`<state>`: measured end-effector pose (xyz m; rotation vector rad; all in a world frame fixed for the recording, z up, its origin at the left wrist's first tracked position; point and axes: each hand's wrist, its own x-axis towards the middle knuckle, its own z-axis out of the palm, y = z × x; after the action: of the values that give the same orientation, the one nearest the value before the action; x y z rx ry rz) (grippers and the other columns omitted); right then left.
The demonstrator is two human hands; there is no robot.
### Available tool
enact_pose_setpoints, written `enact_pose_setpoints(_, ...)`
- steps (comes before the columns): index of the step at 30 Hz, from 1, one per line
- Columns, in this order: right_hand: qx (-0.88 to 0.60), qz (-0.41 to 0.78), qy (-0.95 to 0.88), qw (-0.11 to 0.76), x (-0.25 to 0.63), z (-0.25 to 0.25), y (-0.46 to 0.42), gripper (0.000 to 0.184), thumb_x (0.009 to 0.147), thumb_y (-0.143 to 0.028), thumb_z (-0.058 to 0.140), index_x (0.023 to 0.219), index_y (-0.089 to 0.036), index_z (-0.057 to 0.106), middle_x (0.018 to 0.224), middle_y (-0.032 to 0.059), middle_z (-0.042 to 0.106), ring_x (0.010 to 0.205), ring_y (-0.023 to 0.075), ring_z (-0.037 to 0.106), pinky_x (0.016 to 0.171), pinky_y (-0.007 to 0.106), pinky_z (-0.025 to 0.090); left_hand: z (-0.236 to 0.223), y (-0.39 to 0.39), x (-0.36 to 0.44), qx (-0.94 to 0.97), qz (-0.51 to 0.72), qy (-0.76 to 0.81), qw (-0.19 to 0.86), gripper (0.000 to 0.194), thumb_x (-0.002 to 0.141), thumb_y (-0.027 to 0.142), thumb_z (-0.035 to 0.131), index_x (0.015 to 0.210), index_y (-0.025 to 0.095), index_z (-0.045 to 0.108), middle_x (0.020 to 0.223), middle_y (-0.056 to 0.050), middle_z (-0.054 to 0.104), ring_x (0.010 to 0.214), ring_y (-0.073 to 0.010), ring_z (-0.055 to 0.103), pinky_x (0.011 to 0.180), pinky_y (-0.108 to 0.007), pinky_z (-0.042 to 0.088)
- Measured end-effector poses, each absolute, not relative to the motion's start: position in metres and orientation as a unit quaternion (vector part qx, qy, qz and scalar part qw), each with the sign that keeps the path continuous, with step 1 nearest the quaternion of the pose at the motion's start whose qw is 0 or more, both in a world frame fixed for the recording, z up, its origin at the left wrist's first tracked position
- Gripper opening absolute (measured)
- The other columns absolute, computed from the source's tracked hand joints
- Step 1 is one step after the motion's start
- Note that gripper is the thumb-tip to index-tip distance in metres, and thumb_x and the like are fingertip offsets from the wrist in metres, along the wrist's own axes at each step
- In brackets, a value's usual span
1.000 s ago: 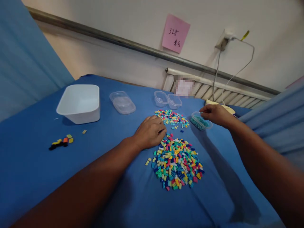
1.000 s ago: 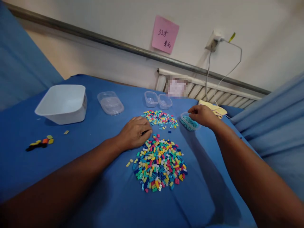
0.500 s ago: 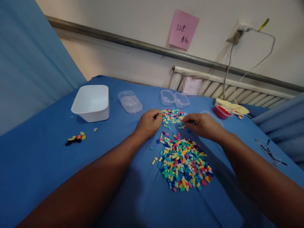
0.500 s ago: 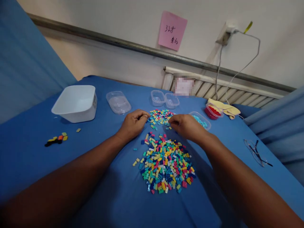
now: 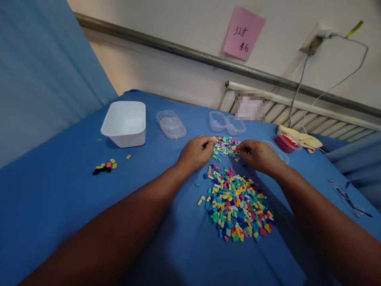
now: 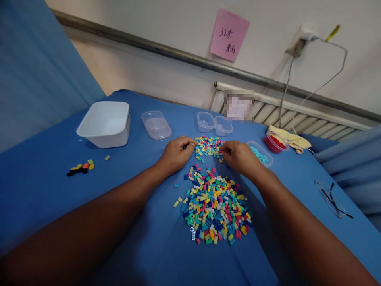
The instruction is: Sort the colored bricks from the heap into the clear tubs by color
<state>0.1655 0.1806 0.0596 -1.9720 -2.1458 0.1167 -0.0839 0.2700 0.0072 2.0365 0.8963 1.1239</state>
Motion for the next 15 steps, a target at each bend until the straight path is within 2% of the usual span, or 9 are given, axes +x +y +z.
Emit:
enact_pose_setpoints(6,-0.644,0.069,-0.758,0.074,0.158,0.059,0.190,0.026,0.091,-0.010,0.066,0.107,-0.022,0.083,0.107,0.0055,0.084,0.094,0.0220,0.076,0.083,0.029,0.050,0.008,0.269,-0.083,0.769,0.426,0.346,0.327,0.025,0.097,0.019,0.060,0.099,0.022,0.085,0.105,-0.003,0.082,0.100,-0.0209,0.075,0.092,-0.034,0.056)
enact_pose_setpoints(12,-0.634,0.077,-0.767,0.054,0.152,0.063,0.187,0.019,0.090,-0.013,0.066,0.098,-0.023,0.080,0.095,0.0033,0.081,0.083,0.0206,0.071,0.074,0.029,0.045,0.011,0.267,-0.084,0.771,0.419,0.347,0.331,0.024,0.098,0.018,0.059,0.096,0.021,0.083,0.106,-0.003,0.082,0.102,-0.0212,0.075,0.094,-0.034,0.056)
enact_pose_setpoints(15,-0.635,0.076,-0.767,0.051,0.153,0.063,0.190,0.022,0.088,-0.010,0.066,0.100,-0.022,0.080,0.098,0.0042,0.082,0.087,0.0219,0.071,0.076,0.029,0.045,0.011,0.267,-0.083,0.774,0.419,0.345,0.327,0.024,0.098,0.018,0.060,0.096,0.021,0.083,0.104,-0.003,0.082,0.102,-0.0216,0.075,0.095,-0.035,0.057)
